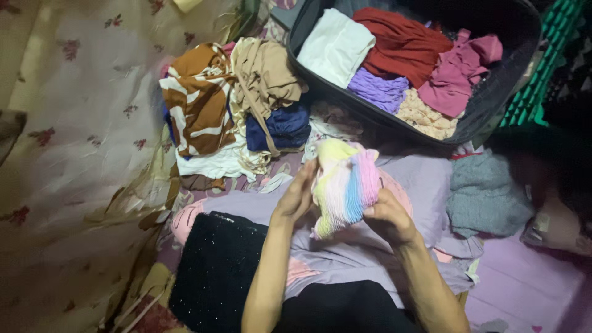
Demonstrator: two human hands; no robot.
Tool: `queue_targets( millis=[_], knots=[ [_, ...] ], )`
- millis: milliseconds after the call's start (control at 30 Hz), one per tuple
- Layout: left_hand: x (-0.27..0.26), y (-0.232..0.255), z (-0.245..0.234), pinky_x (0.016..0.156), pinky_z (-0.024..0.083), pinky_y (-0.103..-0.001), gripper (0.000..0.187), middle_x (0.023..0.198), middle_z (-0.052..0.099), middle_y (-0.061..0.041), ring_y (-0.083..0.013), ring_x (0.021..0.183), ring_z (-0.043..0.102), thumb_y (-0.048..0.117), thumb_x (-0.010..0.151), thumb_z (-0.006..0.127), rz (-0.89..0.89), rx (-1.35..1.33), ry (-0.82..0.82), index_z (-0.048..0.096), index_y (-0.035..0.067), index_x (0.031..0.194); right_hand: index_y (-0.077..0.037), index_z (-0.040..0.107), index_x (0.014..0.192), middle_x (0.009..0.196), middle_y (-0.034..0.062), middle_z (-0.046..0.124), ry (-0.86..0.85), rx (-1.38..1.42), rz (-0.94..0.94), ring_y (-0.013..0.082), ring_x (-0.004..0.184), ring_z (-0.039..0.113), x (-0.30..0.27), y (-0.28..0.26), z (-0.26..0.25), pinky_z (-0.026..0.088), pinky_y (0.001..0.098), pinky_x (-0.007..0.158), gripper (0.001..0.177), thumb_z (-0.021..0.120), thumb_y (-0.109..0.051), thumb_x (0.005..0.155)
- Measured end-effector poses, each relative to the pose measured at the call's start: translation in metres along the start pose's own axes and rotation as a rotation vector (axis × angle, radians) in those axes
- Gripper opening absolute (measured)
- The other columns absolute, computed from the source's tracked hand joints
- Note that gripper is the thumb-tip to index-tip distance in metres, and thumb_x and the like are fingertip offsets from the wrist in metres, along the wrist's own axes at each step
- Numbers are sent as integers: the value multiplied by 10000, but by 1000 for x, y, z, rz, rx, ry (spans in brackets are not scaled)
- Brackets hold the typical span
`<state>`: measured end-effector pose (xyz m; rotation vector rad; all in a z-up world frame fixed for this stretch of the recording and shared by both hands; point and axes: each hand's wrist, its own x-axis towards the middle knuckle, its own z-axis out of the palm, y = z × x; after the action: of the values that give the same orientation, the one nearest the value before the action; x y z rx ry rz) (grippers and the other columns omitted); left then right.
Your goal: The person folds various clothing items by hand and places them into an open suitcase resting on their lap. They handle a pink top, a white garment, a rainbow-striped item, a gray sweater, a red cloth, a black sparkly item, a floral-patterned garment, and a brown-and-white striped piece, folding each before stacking it inside the suitcase.
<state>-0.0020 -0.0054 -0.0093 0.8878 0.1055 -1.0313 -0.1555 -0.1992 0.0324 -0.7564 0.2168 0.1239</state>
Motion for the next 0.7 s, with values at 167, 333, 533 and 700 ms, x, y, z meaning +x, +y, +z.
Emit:
queue_targets(
  millis=[167,333,533,700],
  knots=[
    [18,-37,-10,1174,409,-413,872,1575,433,-179,-279,1421,462,567,982,598,-191,-234,-120,323,7,1590,172,612,1314,1155,251,690,-11,89,41,304,1012,628,-3,-3,-2,477,394,878,682,660,-310,835],
    [5,-54,-27,1223,391,-398,806,1567,487,-170,-267,1444,488,416,993,692,-127,-271,-516,366,-23,1585,81,348,1539,1449,257,524,106,371,-141,368,1312,541,-14,-10,18,418,466,1116,1009,772,-283,700],
    [-10,-84,-45,1080,479,-396,713,1427,569,-176,-243,1270,559,67,808,769,-5,566,-239,469,-33,1447,93,246,1596,1555,280,424,64,506,-236,404,1433,467,-12,-32,38,329,497,1233,1117,822,-240,698],
    [-2,-90,-46,1065,507,-364,494,1386,615,-133,-212,1242,597,174,994,598,120,374,-26,509,-8,1445,105,265,1571,1541,265,454,102,258,-181,361,1432,472,-11,-44,47,336,438,1220,1110,830,-261,689]
  ],
)
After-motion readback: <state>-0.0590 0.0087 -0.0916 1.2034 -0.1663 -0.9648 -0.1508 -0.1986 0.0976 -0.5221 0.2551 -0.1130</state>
